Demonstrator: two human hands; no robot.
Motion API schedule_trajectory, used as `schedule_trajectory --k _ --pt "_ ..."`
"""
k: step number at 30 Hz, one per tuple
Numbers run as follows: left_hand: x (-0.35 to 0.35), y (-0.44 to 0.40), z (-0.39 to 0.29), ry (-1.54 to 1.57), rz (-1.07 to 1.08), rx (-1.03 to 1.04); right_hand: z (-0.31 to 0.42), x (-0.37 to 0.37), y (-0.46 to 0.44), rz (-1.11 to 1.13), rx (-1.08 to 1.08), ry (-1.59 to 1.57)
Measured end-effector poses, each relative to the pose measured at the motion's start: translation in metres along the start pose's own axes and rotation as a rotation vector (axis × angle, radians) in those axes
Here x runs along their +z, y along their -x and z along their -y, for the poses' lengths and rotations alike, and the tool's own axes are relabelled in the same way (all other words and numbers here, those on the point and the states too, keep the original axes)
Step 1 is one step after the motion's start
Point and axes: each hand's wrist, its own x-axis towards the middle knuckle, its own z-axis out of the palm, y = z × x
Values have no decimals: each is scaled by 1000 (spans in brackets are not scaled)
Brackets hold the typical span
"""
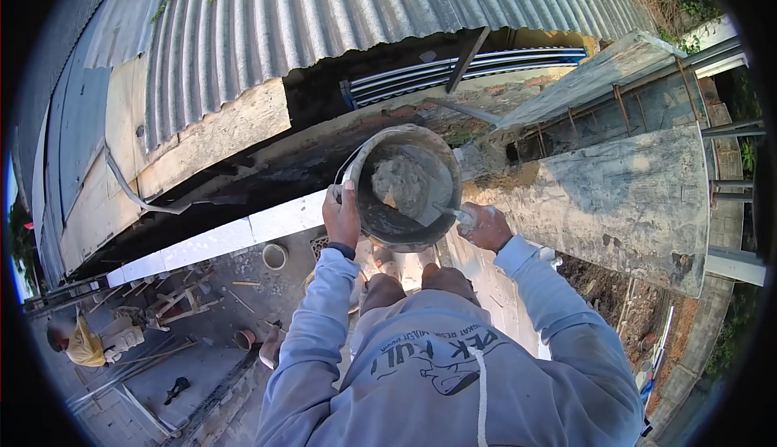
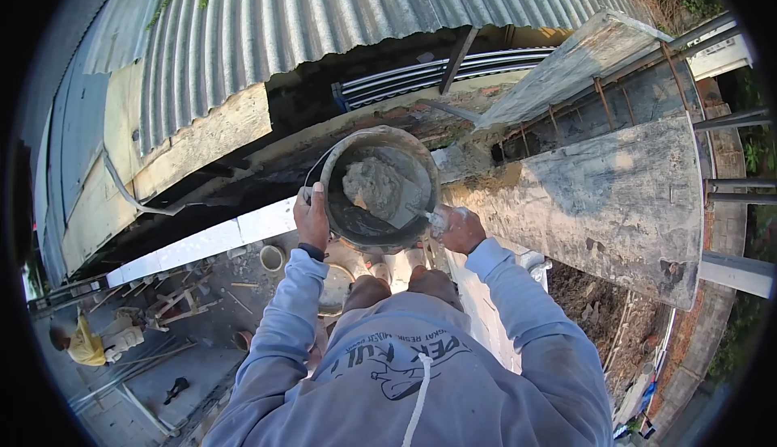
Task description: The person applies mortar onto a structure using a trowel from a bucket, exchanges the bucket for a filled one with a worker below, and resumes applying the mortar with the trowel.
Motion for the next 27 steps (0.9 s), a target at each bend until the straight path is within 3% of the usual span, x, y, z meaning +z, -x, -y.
schedule_trajectory --k 9,13,14,16,19,22,25,27 --pt "-14 -8 13 97 5 -56 -52 -6 50 -68 78 -325" --pt "-18 -16 15 103 4 -81 -123 -7 35 -5 468 -996" --pt "-18 -18 19 110 -7 -80 -145 -9 27 -7 566 -1297" --pt "-20 -14 28 123 -17 -89 -174 2 7 -148 528 -1558" --pt "-21 -16 26 131 -8 -64 -190 11 -5 -129 723 -1443" --pt "-20 -18 23 113 -27 -97 -174 21 10 -282 442 -1564" --pt "-10 -19 19 130 -59 -69 -146 10 12 -272 623 -1378" --pt "-5 -12 -2 28 -54 -57 -123 5 22 -277 553 -1131"
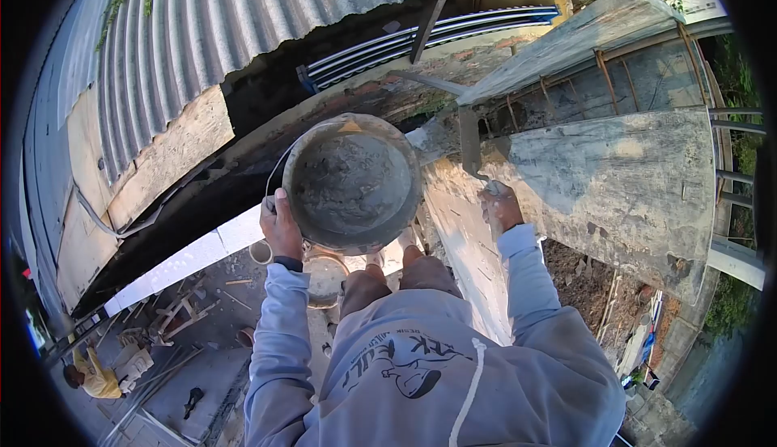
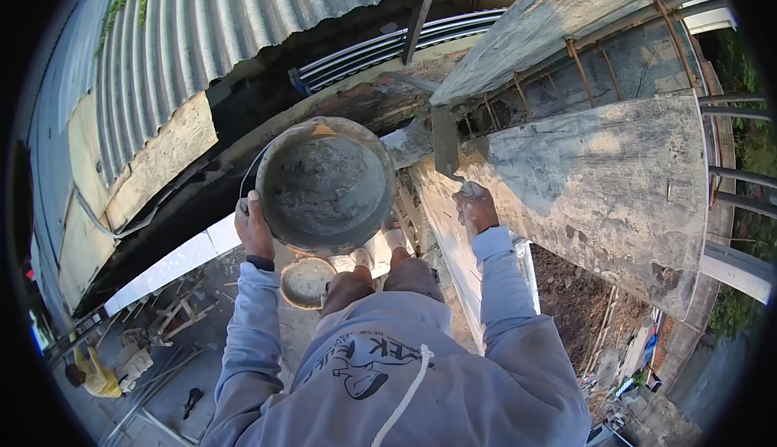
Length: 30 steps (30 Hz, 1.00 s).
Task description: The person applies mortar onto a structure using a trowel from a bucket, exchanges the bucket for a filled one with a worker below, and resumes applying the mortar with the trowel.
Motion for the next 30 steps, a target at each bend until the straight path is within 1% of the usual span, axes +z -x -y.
schedule_trajectory --k 1,2,4,7,8,11,14,15,16,17,20,23,26,30 --pt "1 0 2 17 15 -26 9 8 11 -4 -65 113" --pt "2 -1 5 -45 18 -7 27 18 26 -4 -269 423" --pt "11 1 2 -43 -14 63 64 30 51 -34 -705 1034" --pt "16 7 -12 -74 37 84 85 53 40 -191 -1073 1426" --pt "16 10 -15 -83 57 83 97 62 32 -69 -946 1529" --pt "17 14 -8 -118 47 85 104 92 19 260 -983 1579" --pt "18 22 -2 -176 17 34 64 142 23 442 -851 1502" --pt "18 25 -4 -204 -9 30 47 149 26 396 -825 1481" --pt "14 29 -11 -254 14 10 34 154 29 346 -806 1459" --pt "14 31 -5 -228 -2 31 26 158 32 298 -777 1436" --pt "11 36 -9 -133 12 22 21 150 47 242 -805 1292" --pt "9 27 3 -69 29 34 45 144 58 249 -700 1293" --pt "6 18 5 -72 55 40 38 133 45 278 -702 1244" --pt "8 19 3 -56 70 43 34 129 44 259 -610 1305"
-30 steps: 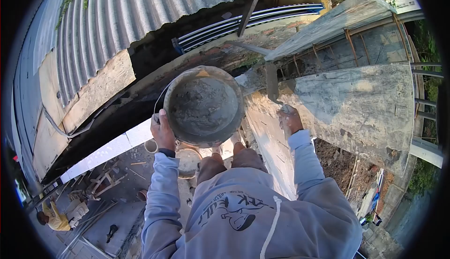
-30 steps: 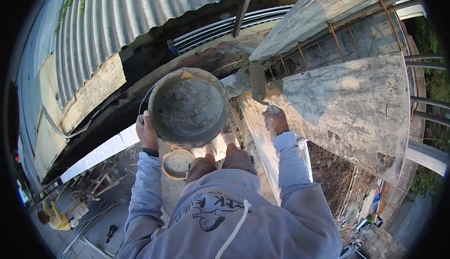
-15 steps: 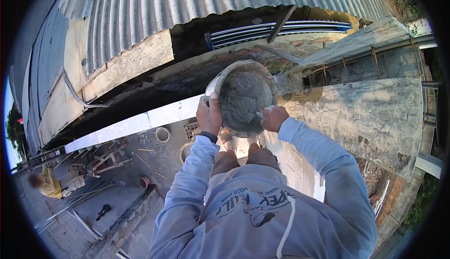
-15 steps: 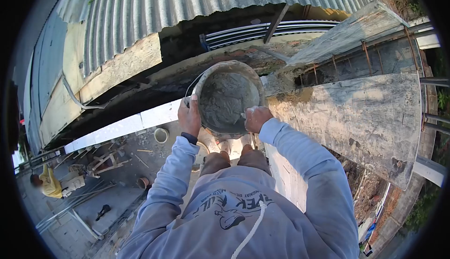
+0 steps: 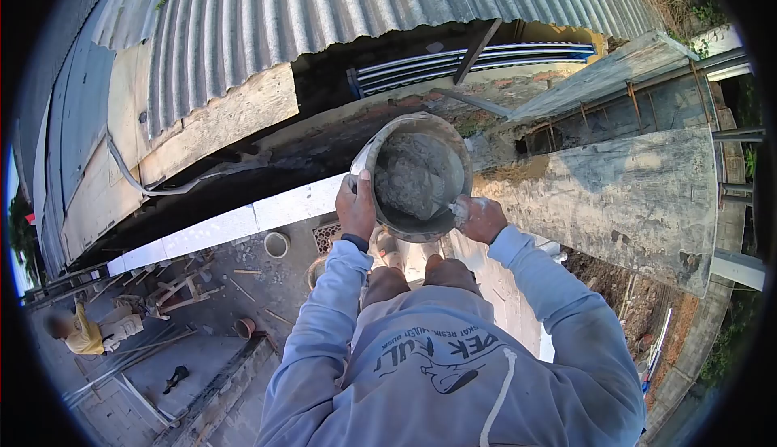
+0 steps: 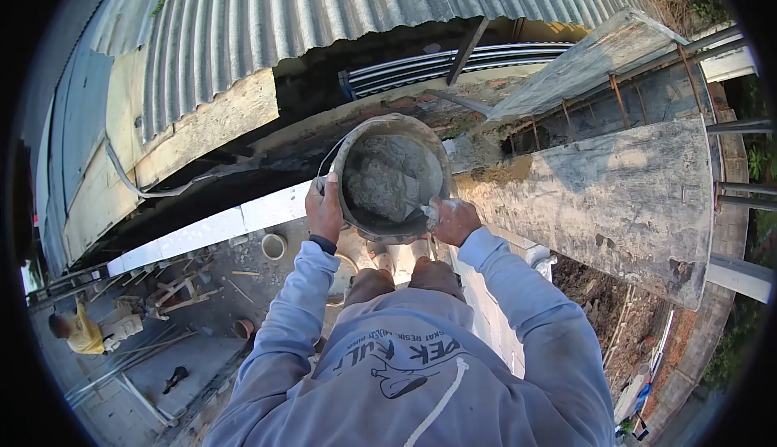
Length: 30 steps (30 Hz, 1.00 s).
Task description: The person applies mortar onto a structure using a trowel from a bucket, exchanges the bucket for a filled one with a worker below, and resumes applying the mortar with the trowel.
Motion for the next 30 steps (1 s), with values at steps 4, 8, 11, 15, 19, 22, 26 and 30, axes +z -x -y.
schedule_trajectory --k 4,8,11,15,19,22,26,30 --pt "-2 -2 8 45 -8 16 -10 -8 16 25 39 -22" --pt "-8 -8 9 58 -34 3 -10 -35 33 13 59 -83" --pt "-17 -10 18 91 13 -55 -22 -40 44 4 116 -131" --pt "-26 -15 31 166 11 -85 -68 -41 61 4 148 -304" --pt "-25 -15 15 117 -19 -80 -135 -56 48 238 583 -1058" --pt "-22 -13 24 136 -35 -109 -224 -6 -1 23 641 -1452" --pt "-15 -12 18 175 -51 -104 -202 18 -2 -99 815 -1575" --pt "-16 -17 27 150 -83 -109 -159 17 14 -231 733 -1597"
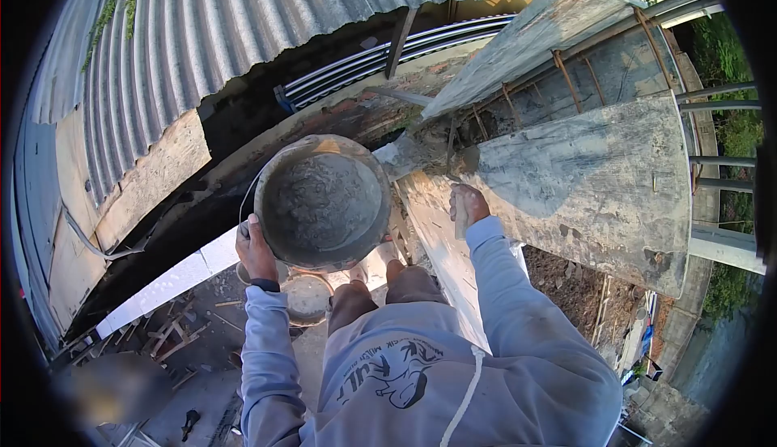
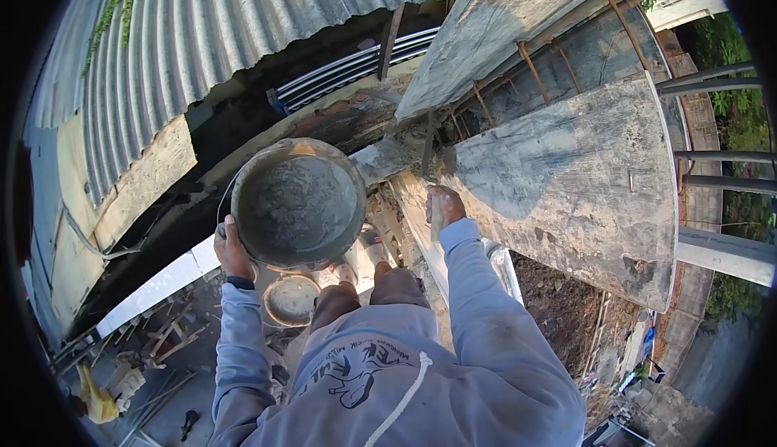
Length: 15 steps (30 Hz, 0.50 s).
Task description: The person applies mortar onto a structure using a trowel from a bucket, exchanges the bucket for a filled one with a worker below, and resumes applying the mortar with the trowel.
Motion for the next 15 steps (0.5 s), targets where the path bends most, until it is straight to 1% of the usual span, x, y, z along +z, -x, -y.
schedule_trajectory --k 3,4,7,8,10,12,15 --pt "1 3 -16 -77 21 -5 -13 16 -11 94 -1 -367" --pt "0 4 -19 -159 24 -17 -18 23 -16 146 -6 -469" --pt "3 7 -22 -72 50 38 -29 50 -37 296 -57 -630" --pt "4 9 -24 -108 32 35 -31 59 -47 247 -63 -627" --pt "1 9 -16 -62 44 -5 -33 71 -63 144 -75 -621" --pt "-3 5 -16 -46 77 -30 -37 80 -80 91 -106 -560" --pt "-2 6 -16 -92 59 -3 -42 84 -85 -19 -99 -531"
